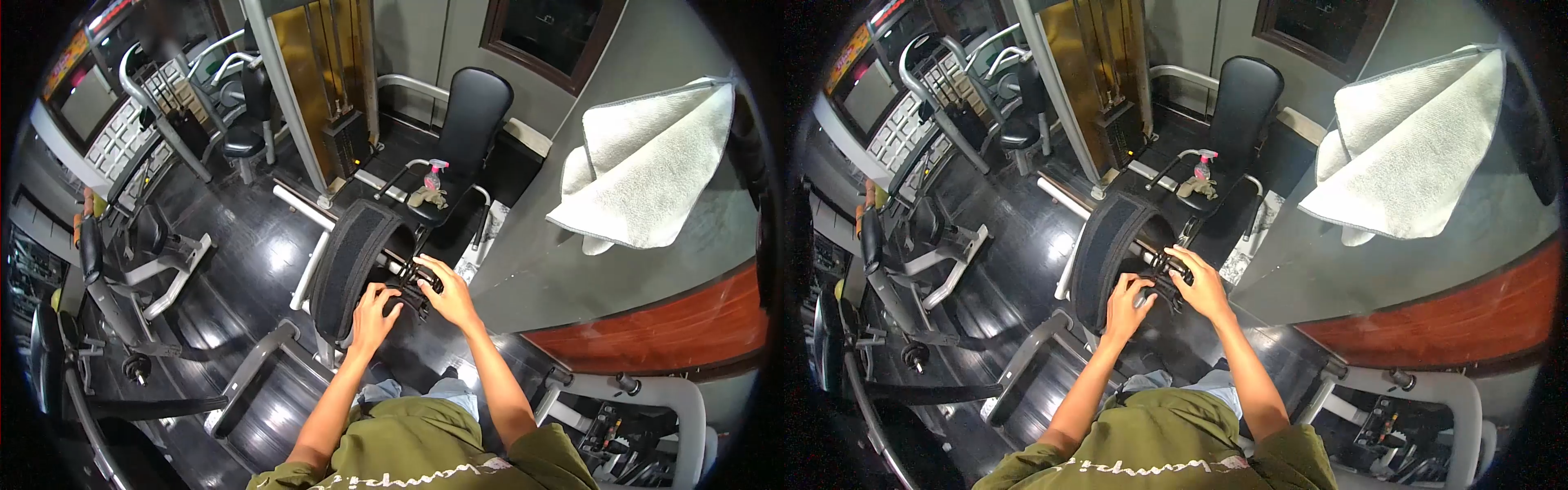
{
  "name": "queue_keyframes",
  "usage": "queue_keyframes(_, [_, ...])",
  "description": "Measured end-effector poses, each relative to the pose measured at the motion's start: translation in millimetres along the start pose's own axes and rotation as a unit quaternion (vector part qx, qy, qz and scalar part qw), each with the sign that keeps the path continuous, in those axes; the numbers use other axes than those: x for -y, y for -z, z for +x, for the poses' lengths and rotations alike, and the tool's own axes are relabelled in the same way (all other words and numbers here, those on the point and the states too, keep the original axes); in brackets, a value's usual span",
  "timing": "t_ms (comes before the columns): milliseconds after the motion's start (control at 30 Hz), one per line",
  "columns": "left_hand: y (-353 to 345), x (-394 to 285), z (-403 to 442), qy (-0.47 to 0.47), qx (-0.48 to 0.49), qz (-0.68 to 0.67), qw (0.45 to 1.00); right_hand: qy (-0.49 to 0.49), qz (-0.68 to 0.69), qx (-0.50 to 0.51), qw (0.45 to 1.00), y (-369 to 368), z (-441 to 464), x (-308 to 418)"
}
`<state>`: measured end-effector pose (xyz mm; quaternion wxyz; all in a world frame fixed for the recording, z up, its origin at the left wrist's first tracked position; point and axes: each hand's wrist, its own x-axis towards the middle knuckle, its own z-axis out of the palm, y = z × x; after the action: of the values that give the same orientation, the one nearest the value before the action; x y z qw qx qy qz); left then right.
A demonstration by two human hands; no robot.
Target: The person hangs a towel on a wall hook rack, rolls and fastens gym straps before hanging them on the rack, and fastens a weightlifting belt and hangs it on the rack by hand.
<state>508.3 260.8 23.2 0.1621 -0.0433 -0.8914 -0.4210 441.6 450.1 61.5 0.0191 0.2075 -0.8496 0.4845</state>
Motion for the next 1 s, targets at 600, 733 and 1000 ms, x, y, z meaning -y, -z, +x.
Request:
queue_keyframes(600, [0.0, -5.7, -5.3, -0.01, -0.042, 0.079, 0.996, 0.144, -0.019, -0.188, 0.971, -0.4, -53.4, -13.2])
queue_keyframes(733, [3.3, -6.2, -1.9, 0.003, -0.037, 0.041, 0.998, 0.152, -0.109, -0.106, 0.977, 5.2, -67.4, -4.8])
queue_keyframes(1000, [16.3, -17.3, 4.6, 0.072, 0.022, -0.009, 0.997, 0.036, -0.147, -0.069, 0.986, -5.6, -54.6, 9.8])
